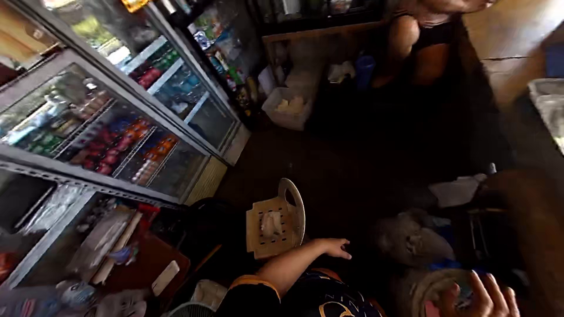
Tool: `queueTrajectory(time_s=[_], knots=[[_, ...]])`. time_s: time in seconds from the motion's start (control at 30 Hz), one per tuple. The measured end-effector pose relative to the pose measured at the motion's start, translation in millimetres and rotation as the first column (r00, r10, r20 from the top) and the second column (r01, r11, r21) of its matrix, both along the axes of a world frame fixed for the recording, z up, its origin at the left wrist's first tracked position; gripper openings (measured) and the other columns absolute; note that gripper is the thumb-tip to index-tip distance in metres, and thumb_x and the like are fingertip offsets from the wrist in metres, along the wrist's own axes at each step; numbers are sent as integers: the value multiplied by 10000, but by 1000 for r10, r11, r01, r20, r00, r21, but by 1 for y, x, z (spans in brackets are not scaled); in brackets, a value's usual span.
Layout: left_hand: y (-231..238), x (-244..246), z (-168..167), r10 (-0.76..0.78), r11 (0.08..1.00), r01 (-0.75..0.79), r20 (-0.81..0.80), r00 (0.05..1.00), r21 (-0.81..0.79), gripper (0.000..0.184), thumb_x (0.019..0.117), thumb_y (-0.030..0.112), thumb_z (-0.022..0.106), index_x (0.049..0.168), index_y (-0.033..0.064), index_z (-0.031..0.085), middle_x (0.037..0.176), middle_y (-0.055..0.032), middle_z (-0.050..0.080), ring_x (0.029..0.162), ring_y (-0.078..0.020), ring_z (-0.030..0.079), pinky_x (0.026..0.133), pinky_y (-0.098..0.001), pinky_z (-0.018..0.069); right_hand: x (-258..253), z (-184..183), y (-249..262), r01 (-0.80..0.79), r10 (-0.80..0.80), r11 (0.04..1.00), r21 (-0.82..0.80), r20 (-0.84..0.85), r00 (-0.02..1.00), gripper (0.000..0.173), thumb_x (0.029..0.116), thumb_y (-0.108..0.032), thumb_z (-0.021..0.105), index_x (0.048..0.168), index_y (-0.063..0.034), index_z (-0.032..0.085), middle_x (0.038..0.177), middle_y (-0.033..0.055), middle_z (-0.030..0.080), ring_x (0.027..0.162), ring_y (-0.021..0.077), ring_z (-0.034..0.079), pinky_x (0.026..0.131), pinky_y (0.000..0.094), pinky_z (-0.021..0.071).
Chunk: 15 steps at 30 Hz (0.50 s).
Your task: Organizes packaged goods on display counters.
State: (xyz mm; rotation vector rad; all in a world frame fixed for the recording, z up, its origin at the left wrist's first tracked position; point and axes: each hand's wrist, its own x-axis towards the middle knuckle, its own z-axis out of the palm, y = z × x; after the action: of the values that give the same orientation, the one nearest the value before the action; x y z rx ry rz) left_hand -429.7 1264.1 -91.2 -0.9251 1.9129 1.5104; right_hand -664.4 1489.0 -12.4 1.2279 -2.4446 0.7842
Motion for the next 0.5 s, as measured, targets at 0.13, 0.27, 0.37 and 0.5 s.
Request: queueTrajectory(time_s=[0.13,0.27,0.37,0.5], knots=[[28,46,-19,-47,986,20,165,985,163,550,1075,411,477,1512,78,492,1529,-195,498,1439,-363,444,1180,-595,309,4,1,-91,-199,199,974,-112,-12,980,524,1017,-419,517,1367,-37,599,1427,278,557,1412,505,421,1142,734,183],[-4,43,-11,38,999,-38,-58,998,-4,435,1107,314,428,1300,-5,652,1210,-240,694,1166,-377,659,1061,-584,457,-11,-2,-148,-296,297,955,-26,123,947,510,984,-399,544,1332,-44,657,1367,264,612,1351,532,484,1103,805,165],[-53,21,27,364,917,-380,-138,921,-122,467,1106,395,412,1176,20,682,800,-159,686,658,-263,675,717,-474,586,-45,0,-180,-300,229,941,155,359,905,429,1080,-299,495,977,30,750,880,226,736,867,436,723,909,683,494],[-144,3,32,517,772,-530,-137,845,-351,390,1109,325,398,1342,114,629,1138,-153,720,960,-291,720,889,-510,570,-105,-14,-236,-290,148,912,291,427,892,534,1099,-367,427,930,59,700,785,283,691,740,502,693,654,686,503]])
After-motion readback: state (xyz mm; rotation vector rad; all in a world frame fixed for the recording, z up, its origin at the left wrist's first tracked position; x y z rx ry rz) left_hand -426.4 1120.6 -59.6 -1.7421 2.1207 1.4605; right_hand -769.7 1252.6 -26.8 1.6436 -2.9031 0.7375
